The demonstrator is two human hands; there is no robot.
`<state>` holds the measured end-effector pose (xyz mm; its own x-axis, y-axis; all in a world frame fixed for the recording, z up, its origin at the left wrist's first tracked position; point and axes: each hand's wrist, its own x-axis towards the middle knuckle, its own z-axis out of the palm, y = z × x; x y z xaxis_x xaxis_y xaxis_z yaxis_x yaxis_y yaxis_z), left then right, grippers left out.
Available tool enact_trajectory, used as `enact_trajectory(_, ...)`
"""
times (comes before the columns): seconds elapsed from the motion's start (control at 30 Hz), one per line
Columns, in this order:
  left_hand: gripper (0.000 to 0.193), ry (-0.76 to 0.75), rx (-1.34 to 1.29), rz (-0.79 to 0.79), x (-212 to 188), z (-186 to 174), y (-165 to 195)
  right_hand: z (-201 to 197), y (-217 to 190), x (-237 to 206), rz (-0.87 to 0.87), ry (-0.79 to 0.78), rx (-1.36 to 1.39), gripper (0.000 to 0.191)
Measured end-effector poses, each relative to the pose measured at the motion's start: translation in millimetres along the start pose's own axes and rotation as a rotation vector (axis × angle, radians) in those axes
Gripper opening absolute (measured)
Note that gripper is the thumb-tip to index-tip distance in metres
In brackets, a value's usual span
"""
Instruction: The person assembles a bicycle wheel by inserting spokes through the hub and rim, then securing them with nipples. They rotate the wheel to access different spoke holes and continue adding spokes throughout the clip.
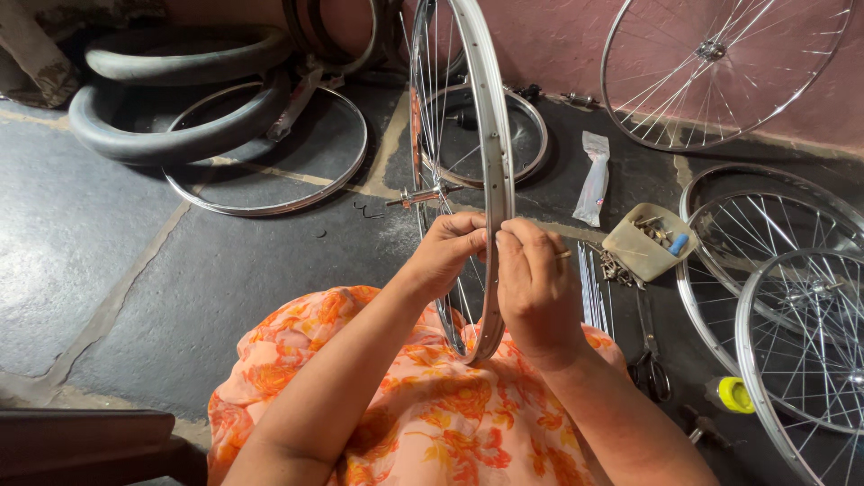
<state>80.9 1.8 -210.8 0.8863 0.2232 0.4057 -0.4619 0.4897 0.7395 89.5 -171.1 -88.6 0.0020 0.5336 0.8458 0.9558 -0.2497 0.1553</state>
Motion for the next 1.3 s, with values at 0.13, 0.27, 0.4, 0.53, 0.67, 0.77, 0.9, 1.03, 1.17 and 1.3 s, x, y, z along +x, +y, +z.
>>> enact_trajectory(0.13,0.018,-0.016,-0.028,-0.002,0.0,-0.3,1.5,1.6,0.0,-2.1,0.038,0.047,0.066,0.019)
enact_trajectory(0.27,0.019,-0.01,-0.033,-0.009,0.2,-1.7,1.0,1.9,0.4,-2.0,0.033,0.055,0.066,0.019)
enact_trajectory(0.4,0.019,-0.014,-0.04,-0.003,0.4,-3.2,-0.9,2.2,0.6,-0.5,0.01,0.051,0.049,0.019)
enact_trajectory(0.53,0.02,0.02,-0.034,-0.012,0.5,-5.0,-2.5,2.6,1.0,-0.5,0.019,0.052,0.083,0.019)
enact_trajectory(0.67,0.02,0.026,-0.011,0.001,0.8,-6.4,-5.7,3.1,2.2,-1.7,0.038,0.043,0.112,0.019)
enact_trajectory(0.77,0.02,0.009,-0.013,0.006,1.4,-7.2,-7.0,3.8,3.5,-2.8,0.005,0.023,0.066,0.023)
enact_trajectory(0.9,0.022,-0.054,-0.006,-0.049,3.5,-7.9,3.0,3.9,0.1,-7.7,-0.035,0.021,-0.008,0.024)
enact_trajectory(1.03,0.029,-0.162,-0.033,-0.115,6.7,-6.1,26.5,0.8,-6.7,-16.0,-0.05,0.02,-0.082,0.028)
enact_trajectory(1.17,0.037,-0.187,-0.064,-0.145,6.0,1.1,36.0,-3.6,-8.8,-22.3,0.004,-0.04,-0.092,0.032)
enact_trajectory(1.3,0.024,-0.175,-0.043,-0.101,7.2,-0.1,23.7,-0.1,-2.4,-29.8,0.033,-0.024,-0.048,0.037)
